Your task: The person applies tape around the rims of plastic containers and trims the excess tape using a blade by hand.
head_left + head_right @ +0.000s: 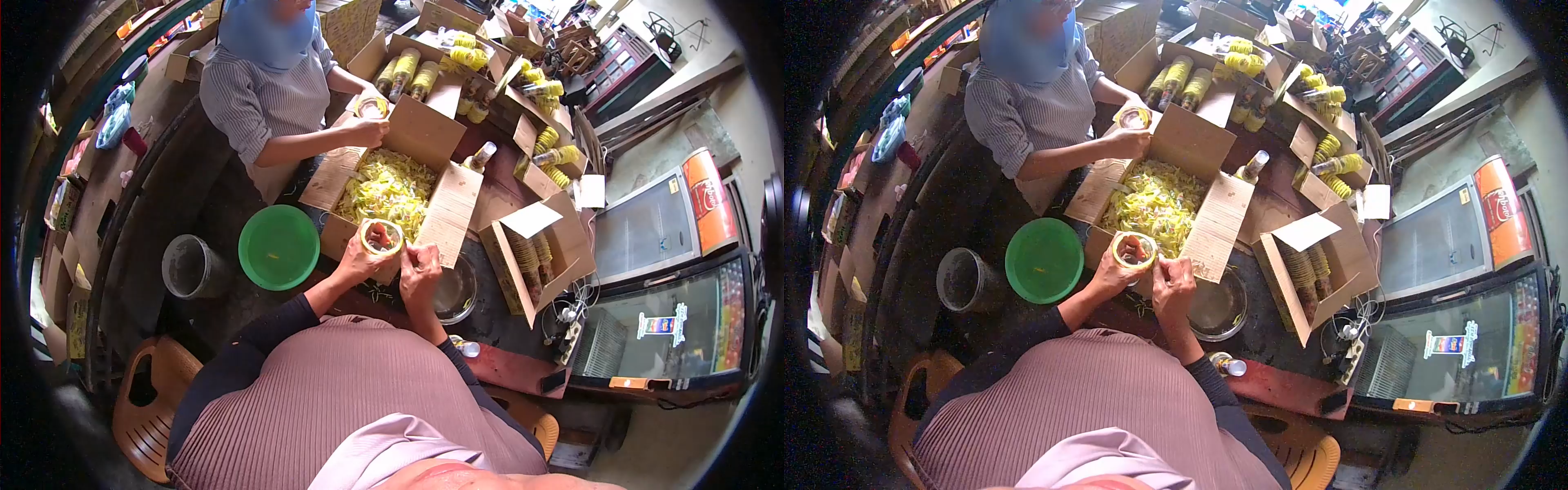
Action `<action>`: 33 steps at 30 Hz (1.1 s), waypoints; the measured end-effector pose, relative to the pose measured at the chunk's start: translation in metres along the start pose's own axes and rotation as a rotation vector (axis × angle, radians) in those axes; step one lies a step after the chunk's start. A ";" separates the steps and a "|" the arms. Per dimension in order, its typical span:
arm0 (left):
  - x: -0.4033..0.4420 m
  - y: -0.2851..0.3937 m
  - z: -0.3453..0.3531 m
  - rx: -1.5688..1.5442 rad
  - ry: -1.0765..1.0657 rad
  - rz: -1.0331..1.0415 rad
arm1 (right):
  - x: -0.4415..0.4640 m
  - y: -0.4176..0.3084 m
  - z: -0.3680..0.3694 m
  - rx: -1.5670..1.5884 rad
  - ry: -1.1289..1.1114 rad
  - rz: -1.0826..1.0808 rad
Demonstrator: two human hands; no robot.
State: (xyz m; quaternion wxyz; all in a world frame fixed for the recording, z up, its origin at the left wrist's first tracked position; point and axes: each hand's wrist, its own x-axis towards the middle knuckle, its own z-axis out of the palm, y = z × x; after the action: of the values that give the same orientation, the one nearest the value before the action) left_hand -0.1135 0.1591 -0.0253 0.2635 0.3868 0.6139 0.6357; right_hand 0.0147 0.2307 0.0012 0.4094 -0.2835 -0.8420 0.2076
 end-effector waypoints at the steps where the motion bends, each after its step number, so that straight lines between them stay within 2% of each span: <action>1: 0.001 -0.002 0.000 -0.002 -0.001 -0.002 | 0.002 -0.001 -0.001 -0.002 -0.001 0.002; 4: 0.004 -0.003 -0.001 -0.086 -0.037 -0.075 | 0.010 -0.009 -0.003 0.184 -0.017 0.162; 8: 0.010 -0.011 -0.006 -0.189 -0.135 -0.230 | 0.010 -0.002 -0.001 0.057 -0.041 0.125; 9: 0.008 -0.007 -0.003 -0.189 -0.138 -0.232 | 0.011 0.009 0.004 -0.084 -0.022 -0.017; 10: 0.005 0.002 0.002 -0.248 -0.241 -0.190 | 0.010 0.019 0.009 -0.225 -0.001 -0.159; 11: 0.002 0.011 0.005 -0.305 -0.347 -0.146 | 0.006 0.029 0.014 -0.225 0.004 -0.155; 13: 0.005 0.020 0.005 -0.378 -0.377 -0.176 | 0.006 0.048 0.020 0.101 -0.083 0.288; 17: 0.007 0.003 -0.008 -0.349 -0.289 -0.175 | 0.006 0.052 0.013 0.232 0.035 0.392; 21: 0.008 0.011 -0.013 -0.273 -0.182 -0.204 | 0.001 0.036 -0.001 0.252 0.055 0.408; 24: 0.010 0.009 -0.013 -0.412 -0.148 -0.192 | -0.004 0.021 -0.009 0.238 0.106 0.263; 25: 0.010 0.009 -0.013 -0.408 -0.152 -0.194 | -0.006 0.018 -0.010 0.240 0.110 0.267; 27: 0.009 0.010 -0.013 -0.414 -0.149 -0.171 | -0.010 0.013 -0.010 0.179 0.108 0.135; 29: 0.008 0.011 -0.008 -0.423 -0.149 -0.144 | -0.013 0.015 -0.007 0.211 0.095 0.161; 31: 0.005 0.010 -0.003 -0.432 -0.148 -0.116 | -0.013 0.019 -0.003 0.063 0.076 -0.062; 33: 0.004 0.007 0.003 -0.434 -0.135 -0.136 | -0.012 0.014 -0.005 0.098 0.079 -0.027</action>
State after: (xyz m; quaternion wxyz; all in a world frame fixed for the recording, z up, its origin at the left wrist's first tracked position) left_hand -0.1124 0.1631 -0.0183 0.4234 0.3203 0.4683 0.7062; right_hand 0.0289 0.2341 -0.0110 0.4584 -0.2597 -0.8178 0.2316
